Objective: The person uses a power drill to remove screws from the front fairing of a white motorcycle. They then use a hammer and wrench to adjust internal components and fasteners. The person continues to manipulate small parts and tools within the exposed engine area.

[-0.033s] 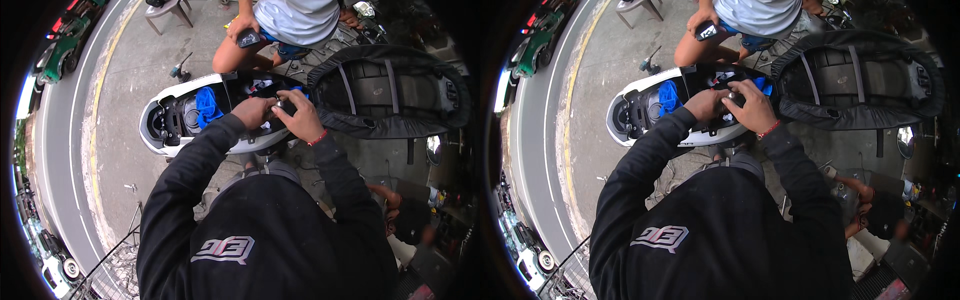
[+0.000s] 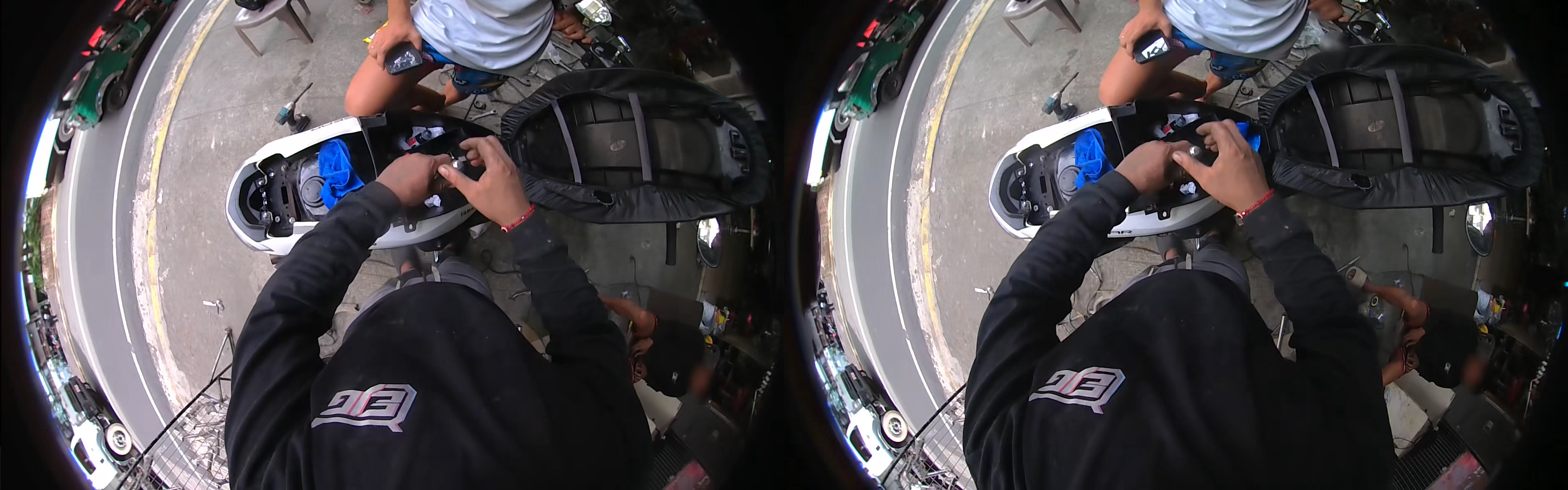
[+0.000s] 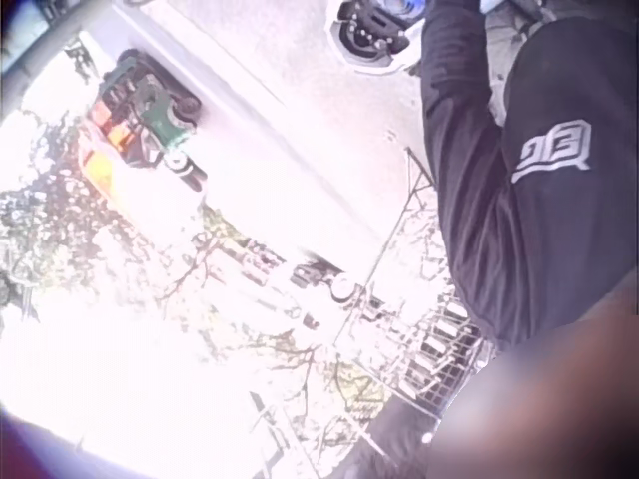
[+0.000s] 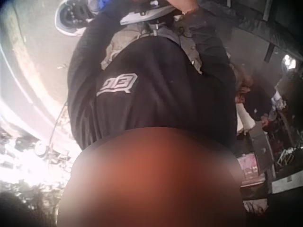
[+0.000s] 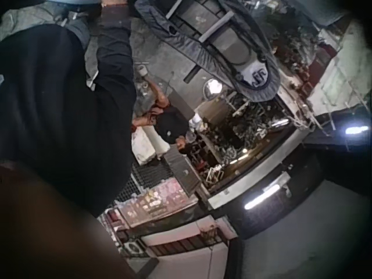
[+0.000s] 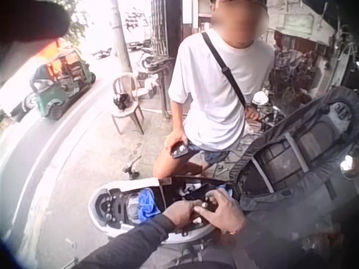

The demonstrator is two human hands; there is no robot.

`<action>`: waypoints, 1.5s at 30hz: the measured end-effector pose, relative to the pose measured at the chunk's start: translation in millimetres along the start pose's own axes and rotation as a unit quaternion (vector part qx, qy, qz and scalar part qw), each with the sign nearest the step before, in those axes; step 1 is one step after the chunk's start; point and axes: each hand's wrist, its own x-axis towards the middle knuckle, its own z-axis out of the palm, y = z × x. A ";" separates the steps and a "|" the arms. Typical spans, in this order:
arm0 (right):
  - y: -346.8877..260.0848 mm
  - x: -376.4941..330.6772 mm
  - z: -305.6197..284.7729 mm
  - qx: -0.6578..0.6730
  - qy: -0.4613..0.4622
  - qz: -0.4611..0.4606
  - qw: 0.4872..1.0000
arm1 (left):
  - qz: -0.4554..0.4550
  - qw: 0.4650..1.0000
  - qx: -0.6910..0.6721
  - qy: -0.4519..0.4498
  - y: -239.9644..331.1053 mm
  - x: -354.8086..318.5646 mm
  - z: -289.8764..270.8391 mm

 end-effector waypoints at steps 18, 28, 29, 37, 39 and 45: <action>1.9 -4.2 17.0 0.023 -0.031 0.129 0.991 | -0.100 0.993 -0.006 0.062 15.2 -10.8 9.7; 8.6 -3.5 -0.7 0.020 -0.063 -0.028 0.997 | -0.056 0.997 -0.049 0.001 13.2 -10.2 -2.2; 6.3 -4.2 0.0 0.012 -0.075 0.028 0.997 | -0.062 0.998 0.024 0.025 14.6 -9.9 0.1; 5.8 -0.9 7.0 -0.027 -0.112 -0.070 0.991 | -0.033 0.992 -0.033 0.118 16.5 -4.5 15.9; 5.1 -2.3 7.4 -0.016 -0.113 -0.056 0.992 | -0.086 0.996 -0.037 0.000 10.5 -2.8 8.6; 2.8 -0.6 15.3 0.075 -0.051 0.117 0.989 | -0.076 0.991 0.041 0.099 13.0 -1.8 13.8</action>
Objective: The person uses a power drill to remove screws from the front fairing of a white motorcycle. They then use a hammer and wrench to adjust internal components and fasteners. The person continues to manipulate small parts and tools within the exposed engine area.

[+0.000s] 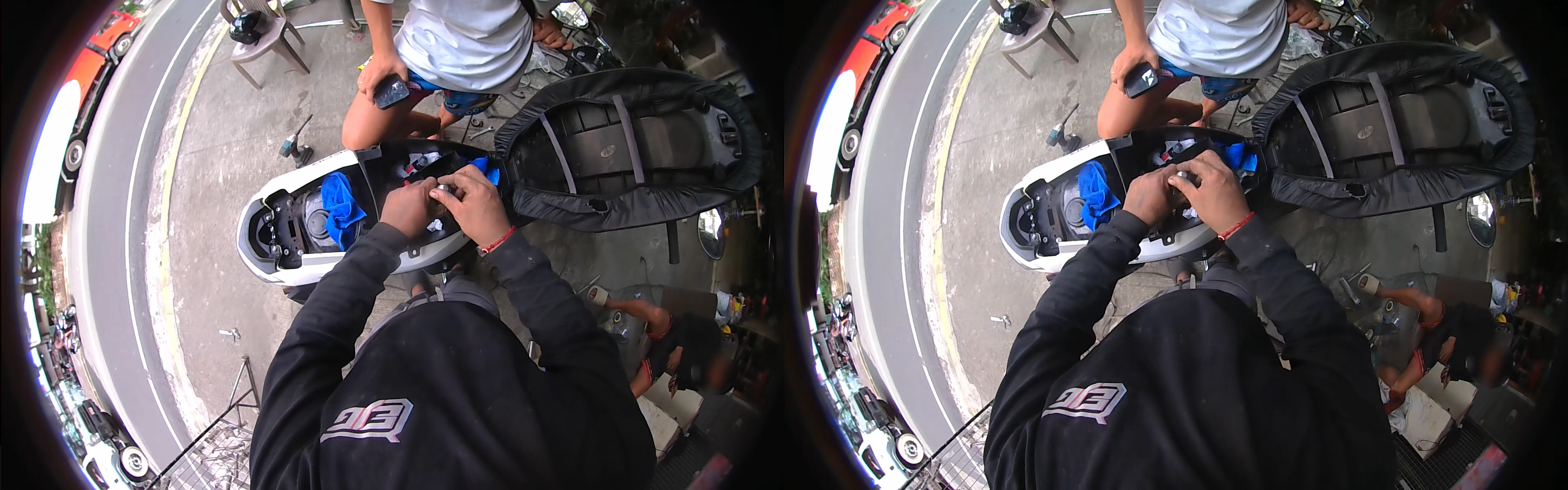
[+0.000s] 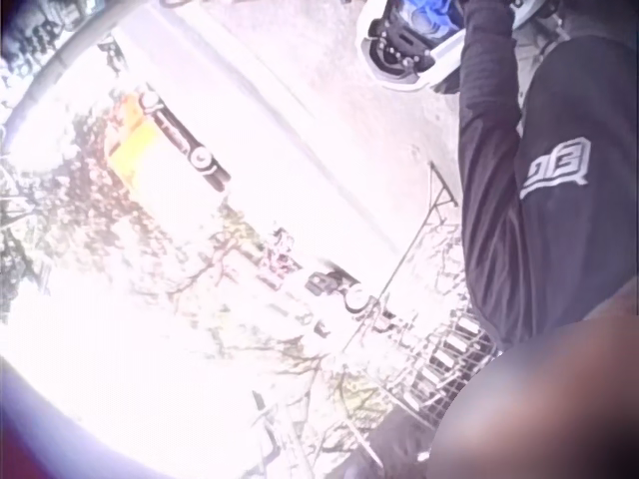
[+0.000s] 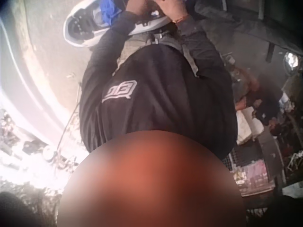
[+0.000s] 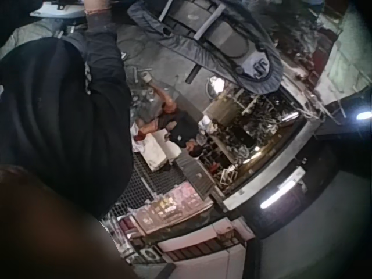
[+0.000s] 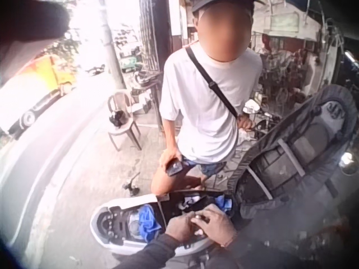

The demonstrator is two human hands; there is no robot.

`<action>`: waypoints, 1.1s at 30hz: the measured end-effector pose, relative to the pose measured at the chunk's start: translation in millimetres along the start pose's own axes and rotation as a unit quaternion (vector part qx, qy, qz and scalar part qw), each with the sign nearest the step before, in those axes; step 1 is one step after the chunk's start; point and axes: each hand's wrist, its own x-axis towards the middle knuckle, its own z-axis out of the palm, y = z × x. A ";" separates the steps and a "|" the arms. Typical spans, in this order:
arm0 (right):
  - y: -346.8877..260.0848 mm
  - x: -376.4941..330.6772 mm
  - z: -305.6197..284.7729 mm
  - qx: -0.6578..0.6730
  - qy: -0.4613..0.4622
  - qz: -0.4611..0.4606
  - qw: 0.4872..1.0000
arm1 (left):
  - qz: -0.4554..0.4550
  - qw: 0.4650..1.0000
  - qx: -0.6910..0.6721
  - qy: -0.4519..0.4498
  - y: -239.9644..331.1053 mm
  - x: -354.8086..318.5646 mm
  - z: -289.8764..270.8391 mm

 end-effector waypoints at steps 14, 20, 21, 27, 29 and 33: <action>1.6 -1.7 -2.9 0.007 0.008 -0.041 0.999 | -0.033 0.999 -0.015 -0.002 1.3 11.3 -5.5; 11.3 1.0 -4.4 -0.054 0.043 -0.219 0.973 | 0.024 0.983 -0.130 -0.123 -7.0 12.9 -9.0; 11.3 0.6 -3.6 -0.053 0.063 -0.226 0.971 | 0.025 0.988 -0.102 -0.115 -8.3 11.8 -9.7; 9.4 4.2 -2.2 0.047 0.012 -0.021 0.999 | -0.008 0.999 0.023 -0.041 -3.2 10.3 -5.0; 9.4 6.3 -1.4 0.033 0.037 -0.100 0.994 | 0.020 0.999 -0.026 -0.007 -2.2 9.2 -3.9; 13.7 1.7 1.3 0.050 0.037 -0.143 0.988 | 0.056 0.991 -0.107 -0.050 -7.1 2.9 -6.7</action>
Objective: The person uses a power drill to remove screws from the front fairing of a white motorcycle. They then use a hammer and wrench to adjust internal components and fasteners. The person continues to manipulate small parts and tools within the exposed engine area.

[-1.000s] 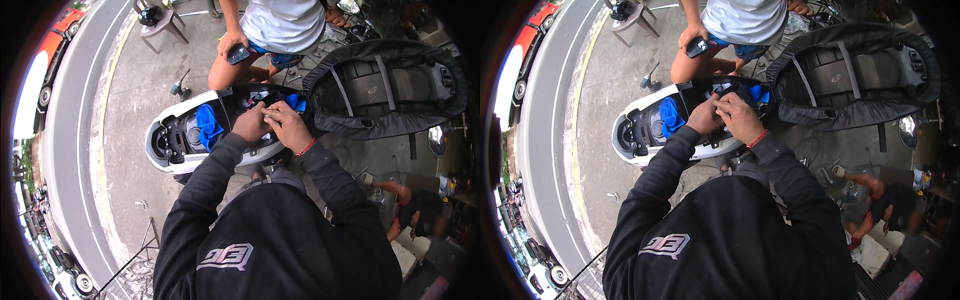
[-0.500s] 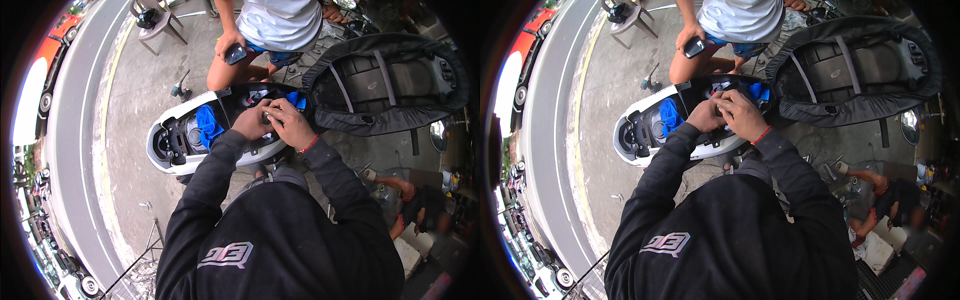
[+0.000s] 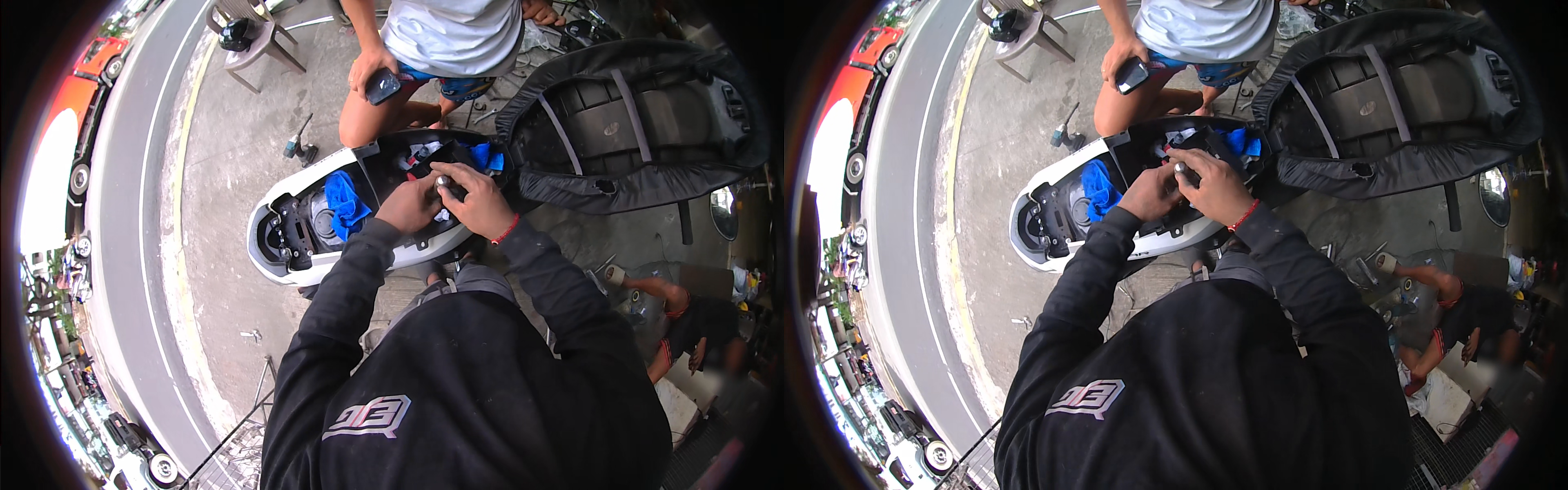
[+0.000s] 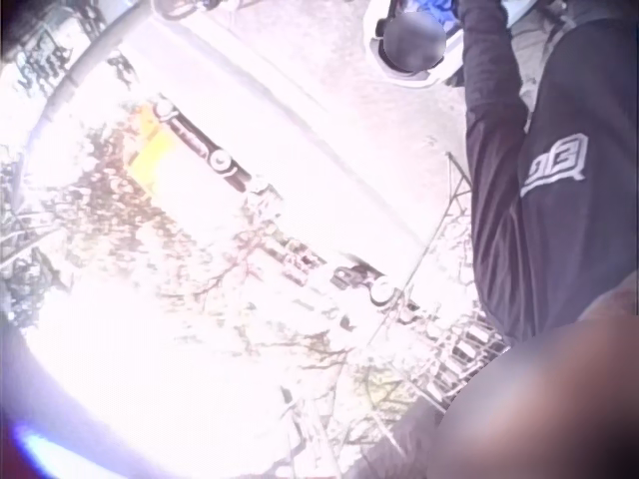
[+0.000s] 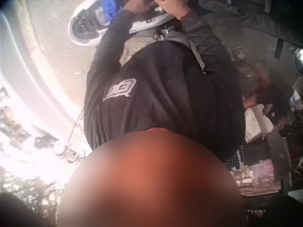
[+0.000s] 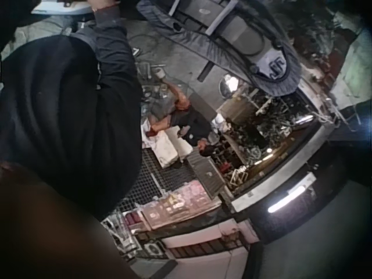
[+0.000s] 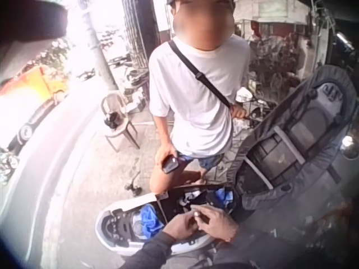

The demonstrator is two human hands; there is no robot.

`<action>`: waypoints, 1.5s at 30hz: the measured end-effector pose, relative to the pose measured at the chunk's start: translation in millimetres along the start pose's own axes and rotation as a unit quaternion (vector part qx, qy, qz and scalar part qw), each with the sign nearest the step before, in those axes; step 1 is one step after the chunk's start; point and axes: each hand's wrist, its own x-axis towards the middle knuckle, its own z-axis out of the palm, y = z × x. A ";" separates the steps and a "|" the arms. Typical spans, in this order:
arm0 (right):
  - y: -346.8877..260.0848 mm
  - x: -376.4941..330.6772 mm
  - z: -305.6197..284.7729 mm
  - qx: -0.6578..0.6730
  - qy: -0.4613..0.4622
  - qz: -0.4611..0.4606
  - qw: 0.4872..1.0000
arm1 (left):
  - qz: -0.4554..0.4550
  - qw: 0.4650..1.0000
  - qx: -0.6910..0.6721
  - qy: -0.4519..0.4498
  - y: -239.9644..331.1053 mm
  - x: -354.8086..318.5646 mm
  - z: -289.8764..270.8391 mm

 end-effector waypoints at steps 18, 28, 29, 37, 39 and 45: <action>187.3 -60.9 149.9 -0.145 -0.276 0.256 0.915 | -0.201 0.940 0.182 0.209 11.0 -10.9 18.8; 190.3 -51.9 141.2 -0.164 -0.312 0.141 0.925 | -0.309 0.898 -0.032 0.310 12.4 -4.4 30.9; 190.3 -49.1 139.5 -0.173 -0.326 0.143 0.918 | -0.301 0.904 -0.046 0.300 14.2 -2.4 28.4; 196.9 -49.2 136.0 -0.177 -0.330 0.069 0.925 | -0.184 0.899 0.034 0.396 50.9 -13.7 -4.0; 200.3 -49.7 136.7 -0.189 -0.342 0.046 0.920 | -0.165 0.892 0.004 0.421 58.7 -23.4 -18.4; 205.3 -53.5 137.4 -0.208 -0.340 0.014 0.917 | -0.205 0.911 -0.077 0.350 98.6 -81.0 -66.2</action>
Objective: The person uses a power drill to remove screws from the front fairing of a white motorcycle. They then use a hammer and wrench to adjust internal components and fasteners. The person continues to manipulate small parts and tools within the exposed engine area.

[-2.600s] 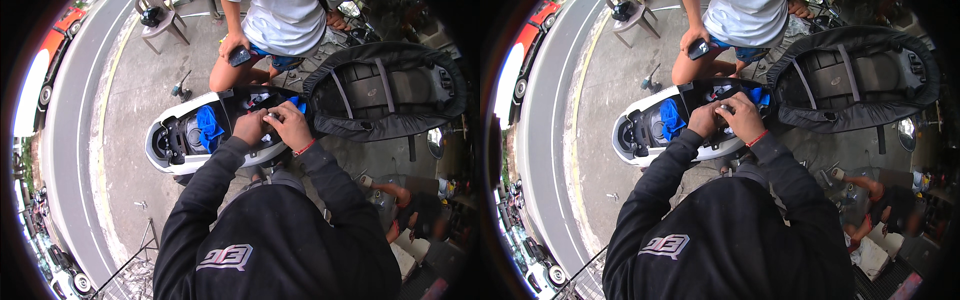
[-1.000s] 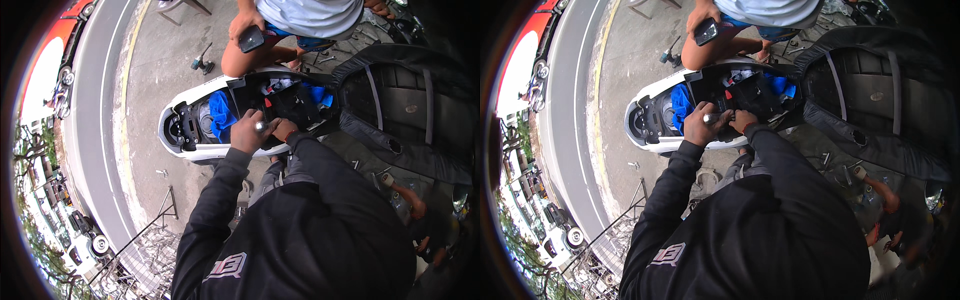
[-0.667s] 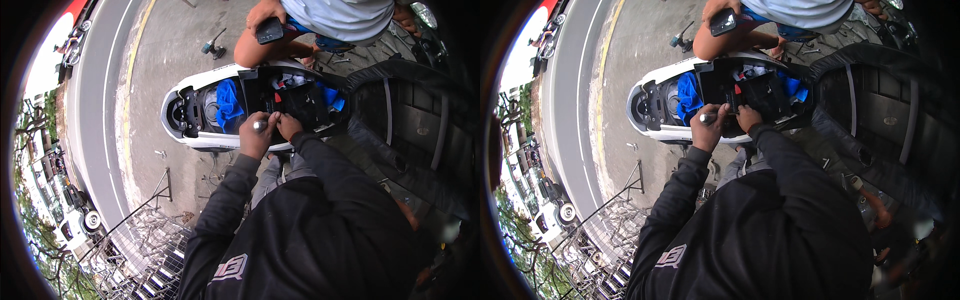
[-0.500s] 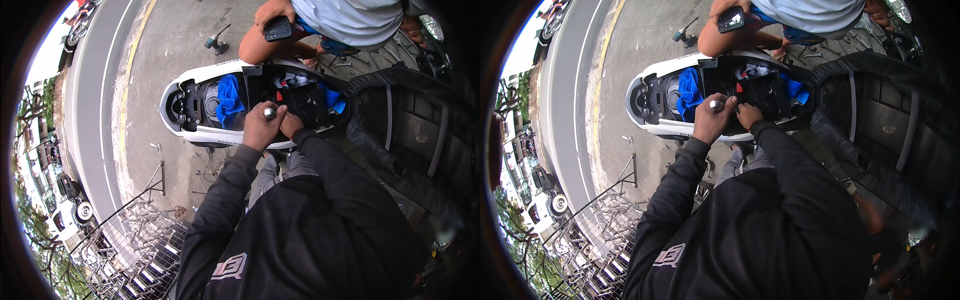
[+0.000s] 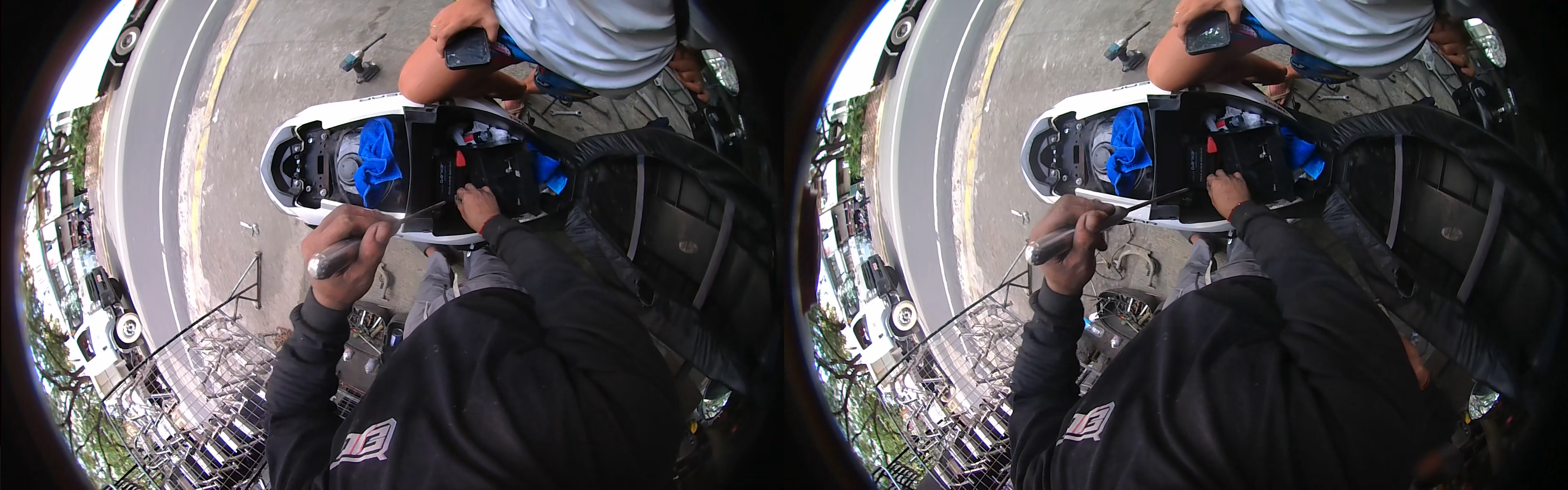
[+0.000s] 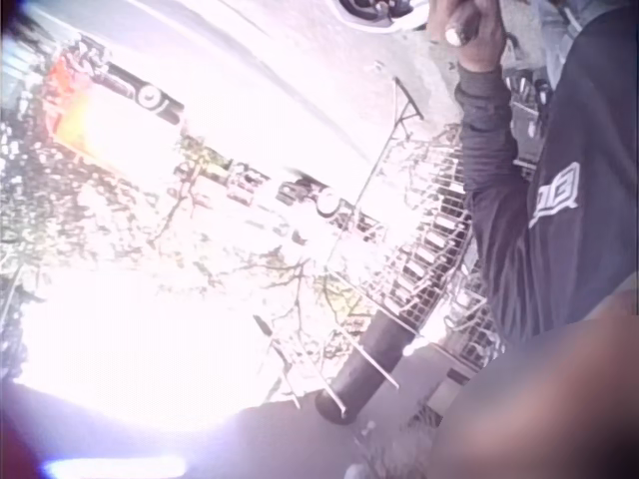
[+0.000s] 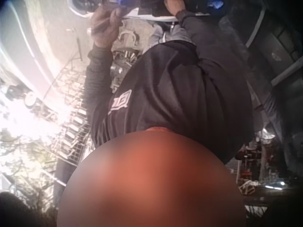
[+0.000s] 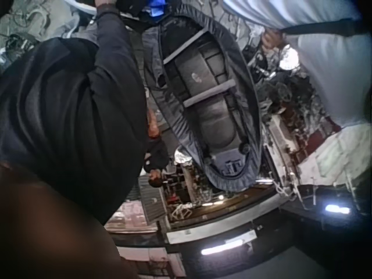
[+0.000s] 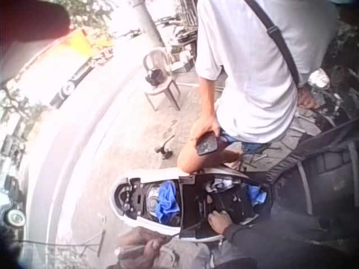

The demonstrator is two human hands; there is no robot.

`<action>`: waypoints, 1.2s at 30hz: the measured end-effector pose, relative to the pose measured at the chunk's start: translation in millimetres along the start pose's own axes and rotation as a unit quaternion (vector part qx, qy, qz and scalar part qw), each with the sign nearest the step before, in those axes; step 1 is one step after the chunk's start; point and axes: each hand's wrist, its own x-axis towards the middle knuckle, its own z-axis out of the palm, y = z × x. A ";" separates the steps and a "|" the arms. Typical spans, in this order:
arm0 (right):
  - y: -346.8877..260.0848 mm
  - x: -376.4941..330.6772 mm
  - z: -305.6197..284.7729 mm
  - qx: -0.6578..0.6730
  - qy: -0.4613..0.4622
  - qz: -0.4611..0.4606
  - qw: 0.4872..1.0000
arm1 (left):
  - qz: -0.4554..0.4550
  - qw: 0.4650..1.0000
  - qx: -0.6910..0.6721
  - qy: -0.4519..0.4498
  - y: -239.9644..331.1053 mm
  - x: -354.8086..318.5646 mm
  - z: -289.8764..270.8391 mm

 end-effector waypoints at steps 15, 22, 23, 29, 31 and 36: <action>12.1 1.3 -16.5 0.163 -0.014 0.017 0.986 | -0.137 0.967 0.163 -0.137 -32.7 -129.5 -38.1; 35.5 9.3 3.8 0.543 -0.085 0.321 0.771 | -0.434 0.840 0.284 -0.161 -152.8 -236.6 -2.0; 40.7 10.5 3.7 0.567 -0.113 0.314 0.753 | -0.498 0.800 0.287 -0.172 -168.8 -252.0 1.1; 35.3 8.6 9.9 0.332 -0.128 0.201 0.913 | -0.582 0.764 0.247 -0.132 -211.6 -333.8 2.5; 23.6 9.2 14.5 0.239 -0.109 0.183 0.947 | -0.591 0.758 0.244 -0.125 -214.6 -342.7 1.3; 4.3 9.8 22.1 0.167 -0.106 0.256 0.946 | -0.584 0.777 0.214 -0.094 -216.9 -329.3 -2.3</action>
